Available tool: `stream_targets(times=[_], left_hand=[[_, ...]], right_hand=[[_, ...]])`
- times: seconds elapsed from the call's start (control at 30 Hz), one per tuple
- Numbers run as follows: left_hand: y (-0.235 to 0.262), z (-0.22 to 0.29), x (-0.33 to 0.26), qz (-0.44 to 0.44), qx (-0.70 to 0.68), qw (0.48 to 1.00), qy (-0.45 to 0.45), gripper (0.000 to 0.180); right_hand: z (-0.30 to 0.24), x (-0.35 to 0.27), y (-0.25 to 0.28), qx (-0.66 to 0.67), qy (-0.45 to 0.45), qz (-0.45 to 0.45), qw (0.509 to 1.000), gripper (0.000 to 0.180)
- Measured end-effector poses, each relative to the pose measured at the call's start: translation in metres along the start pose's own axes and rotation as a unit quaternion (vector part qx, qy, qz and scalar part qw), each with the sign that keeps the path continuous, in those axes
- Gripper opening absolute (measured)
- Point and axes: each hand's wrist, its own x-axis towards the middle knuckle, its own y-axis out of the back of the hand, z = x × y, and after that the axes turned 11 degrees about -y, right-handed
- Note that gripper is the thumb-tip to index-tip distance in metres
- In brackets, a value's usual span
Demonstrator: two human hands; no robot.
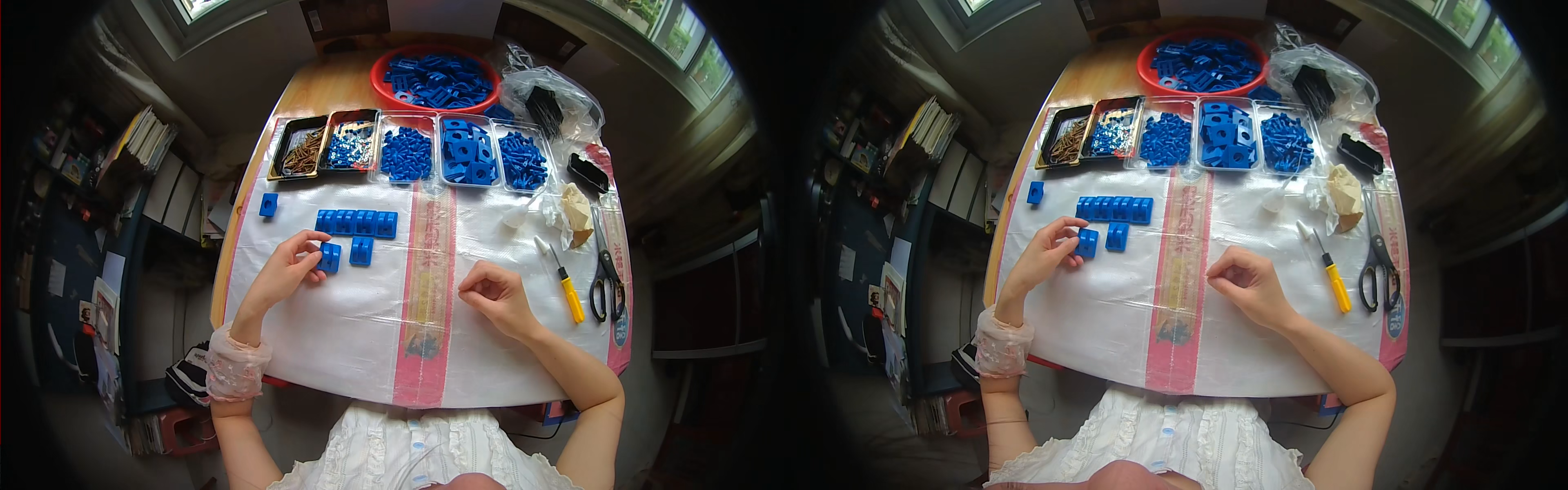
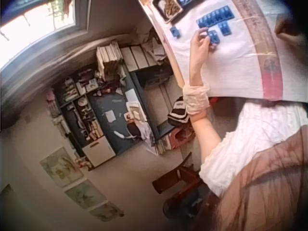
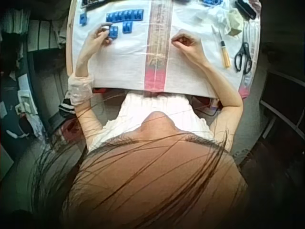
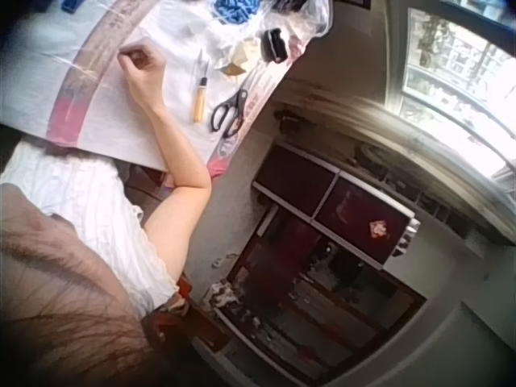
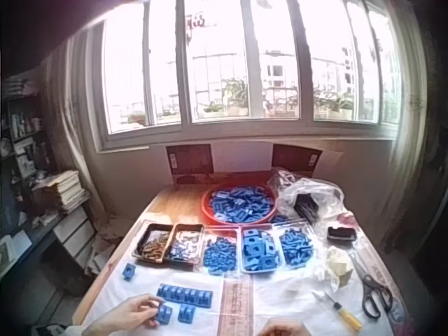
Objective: Assembling blue plastic components and small metal parts into a larger unit.
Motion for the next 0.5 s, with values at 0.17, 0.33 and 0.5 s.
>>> stream_targets(times=[0.17,0.33,0.5], left_hand=[[-0.013,0.003,-0.004,0.051,0.133,0.988,-0.066,0.03],[-0.022,0.006,-0.007,0.043,0.281,0.942,-0.177,0.038],[-0.025,0.003,0.001,0.049,0.289,0.937,-0.19,0.037]], right_hand=[[0.002,0.0,0.0,-0.008,0.002,0.001,1.0,0.011],[0.001,0.0,0.0,-0.003,0.002,0.002,1.0,0.01],[0.0,0.0,-0.001,-0.002,0.002,0.0,1.0,0.01]])
